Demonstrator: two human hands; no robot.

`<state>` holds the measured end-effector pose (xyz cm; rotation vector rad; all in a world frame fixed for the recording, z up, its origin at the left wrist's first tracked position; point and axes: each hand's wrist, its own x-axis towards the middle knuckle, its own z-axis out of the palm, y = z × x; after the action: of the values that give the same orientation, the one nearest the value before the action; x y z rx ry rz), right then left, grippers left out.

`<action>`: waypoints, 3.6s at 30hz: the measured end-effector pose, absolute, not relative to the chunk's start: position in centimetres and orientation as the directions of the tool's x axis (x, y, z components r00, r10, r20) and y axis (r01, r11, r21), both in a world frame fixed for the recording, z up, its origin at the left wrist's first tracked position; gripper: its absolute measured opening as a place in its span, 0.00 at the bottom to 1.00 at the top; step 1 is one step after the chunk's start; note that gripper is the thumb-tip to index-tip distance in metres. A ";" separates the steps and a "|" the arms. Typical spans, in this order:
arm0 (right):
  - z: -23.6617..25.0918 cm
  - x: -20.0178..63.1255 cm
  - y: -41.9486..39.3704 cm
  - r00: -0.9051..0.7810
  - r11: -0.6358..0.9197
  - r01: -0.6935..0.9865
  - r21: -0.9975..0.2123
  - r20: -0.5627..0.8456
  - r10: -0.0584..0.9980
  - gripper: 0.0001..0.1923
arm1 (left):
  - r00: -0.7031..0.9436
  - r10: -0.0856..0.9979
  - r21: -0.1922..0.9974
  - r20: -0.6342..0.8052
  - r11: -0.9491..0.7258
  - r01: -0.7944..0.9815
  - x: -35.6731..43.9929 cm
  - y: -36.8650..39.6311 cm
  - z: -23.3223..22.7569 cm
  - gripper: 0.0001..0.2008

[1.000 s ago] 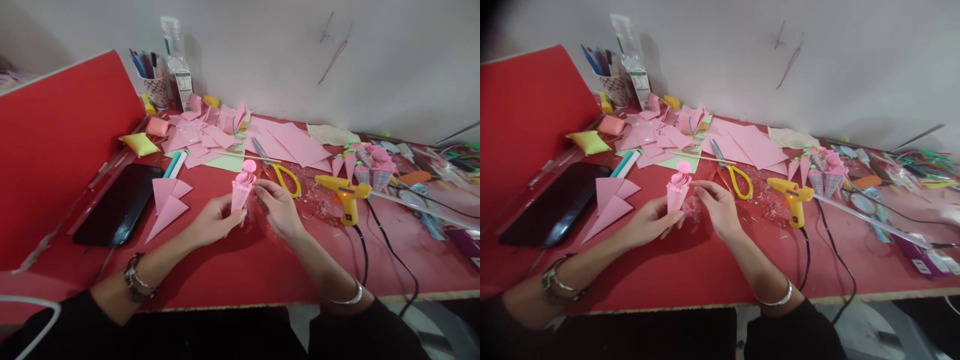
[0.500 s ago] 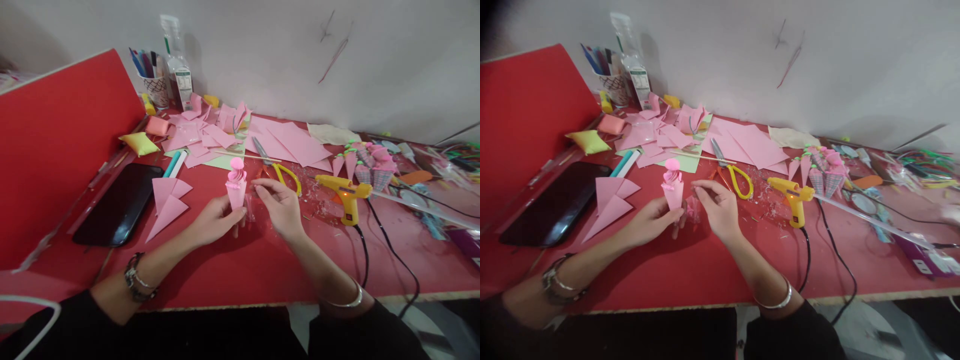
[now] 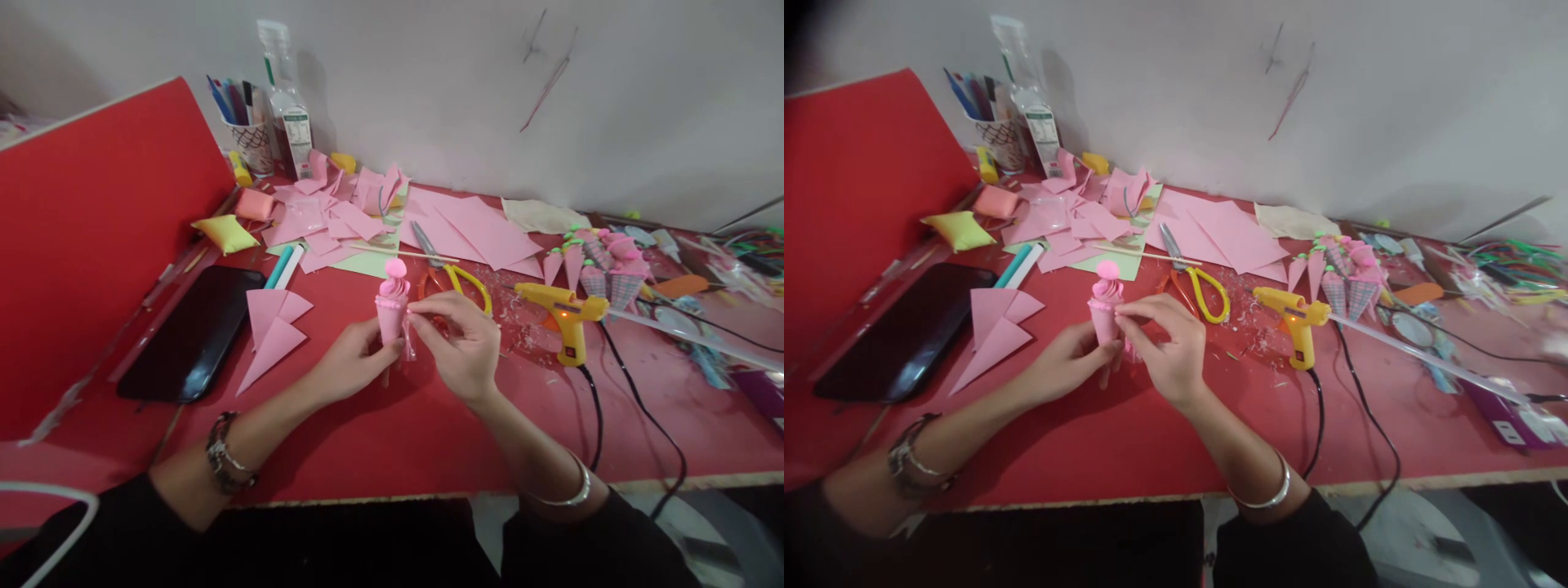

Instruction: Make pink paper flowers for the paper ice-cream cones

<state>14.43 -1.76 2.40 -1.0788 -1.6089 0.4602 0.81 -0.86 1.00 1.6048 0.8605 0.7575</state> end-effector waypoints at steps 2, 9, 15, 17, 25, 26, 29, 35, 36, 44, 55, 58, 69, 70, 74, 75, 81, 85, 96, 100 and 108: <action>2.4 14.4 -1.7 -0.007 0.510 0.407 -0.758 0.556 0.831 0.06 | 0.535 0.844 0.980 0.046 -0.143 0.141 0.8 -0.9 1.0 0.09; 2.4 14.2 -1.6 -0.041 0.514 0.387 -0.765 0.543 0.839 0.06 | 0.564 0.823 0.979 0.070 -0.166 0.122 0.7 -0.9 0.7 0.09; 2.1 14.2 -1.5 -0.049 0.515 0.330 -0.791 0.531 0.846 0.06 | 0.560 0.826 0.979 0.066 -0.161 0.123 0.7 -0.9 0.6 0.09; 2.0 14.3 -1.4 -0.063 0.527 0.288 -0.800 0.534 0.843 0.08 | 0.560 0.826 0.978 0.071 -0.167 0.122 0.7 -0.9 0.6 0.09; 1.9 14.2 -1.4 -0.018 0.509 0.334 -0.793 0.534 0.845 0.05 | 0.581 0.813 0.972 0.042 -0.168 0.165 0.7 -0.8 0.4 0.07; 1.9 14.2 -1.4 -0.023 0.510 0.336 -0.792 0.534 0.845 0.05 | 0.585 0.810 0.971 0.042 -0.171 0.167 0.7 -0.8 0.4 0.07; 2.0 14.3 -1.4 -0.032 0.507 0.306 -0.806 0.524 0.851 0.05 | 0.591 0.806 0.969 0.048 -0.181 0.168 0.7 -0.9 0.5 0.07; 2.2 15.7 -0.4 0.015 0.361 0.325 -0.874 0.386 0.922 0.02 | 0.484 0.875 0.992 -0.017 -0.044 0.116 0.5 -0.7 0.8 0.08; 2.1 16.0 -0.2 -0.039 0.309 0.382 -0.871 0.319 0.947 0.02 | 0.441 0.897 0.995 -0.027 -0.020 0.102 0.5 -0.7 0.8 0.07; 1.9 17.0 0.1 -0.375 0.137 0.660 -0.738 -0.165 0.912 0.04 | 0.347 0.933 0.989 -0.100 0.054 0.140 0.3 -0.2 0.4 0.07; 1.5 16.4 0.3 -0.396 0.277 0.572 -0.772 0.036 0.918 0.06 | 0.348 0.928 0.983 -0.135 0.081 0.166 0.3 -0.1 0.6 0.09; 1.5 16.2 0.1 -0.377 0.300 0.601 -0.741 0.068 0.924 0.05 | 0.345 0.927 0.983 -0.145 0.096 0.155 0.4 -0.1 0.6 0.09; 1.4 16.0 0.0 -0.476 0.373 0.573 -0.730 0.074 0.876 0.04 | 0.293 0.935 0.975 -0.200 0.160 0.156 0.6 -0.2 1.0 0.08; 1.4 16.0 0.0 -0.475 0.383 0.575 -0.722 0.086 0.876 0.04 | 0.291 0.935 0.974 -0.205 0.166 0.153 0.6 -0.2 1.1 0.08; 1.3 15.8 -0.1 -0.485 0.426 0.573 -0.700 0.129 0.865 0.06 | 0.298 0.934 0.976 -0.199 0.159 0.151 0.6 -0.2 1.0 0.08; 1.4 15.7 -0.2 -0.483 0.427 0.569 -0.703 0.135 0.865 0.06 | 0.301 0.933 0.976 -0.195 0.155 0.153 0.6 -0.2 1.0 0.08; 1.5 15.7 0.1 -0.227 0.206 0.418 -0.885 0.118 0.967 0.04 | 0.294 0.942 0.979 -0.164 0.119 0.165 0.5 -0.1 0.7 0.09; 1.4 15.9 0.5 0.041 0.048 0.198 -0.979 0.058 0.997 0.06 | 0.323 0.935 0.978 -0.146 0.089 0.187 0.4 -0.1 0.4 0.08; 1.3 15.5 -0.1 -0.025 0.080 0.046 -0.996 0.079 0.997 0.05 | 0.427 0.903 0.975 -0.038 -0.059 0.213 0.2 -0.2 1.0 0.07; 1.3 15.4 -0.1 -0.082 0.108 0.016 -0.994 0.107 0.991 0.08 | 0.494 0.869 0.985 0.029 -0.109 0.132 0.1 -0.3 1.3 0.06; 1.1 15.6 0.1 -0.033 0.063 0.049 -0.997 0.061 0.998 0.08 | 0.436 0.899 0.999 0.035 -0.028 -0.023 0.1 -0.4 1.1 0.10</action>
<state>15.59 0.10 1.06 -1.1844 -1.2975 1.1622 0.10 -0.39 1.14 1.4012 0.8442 0.9002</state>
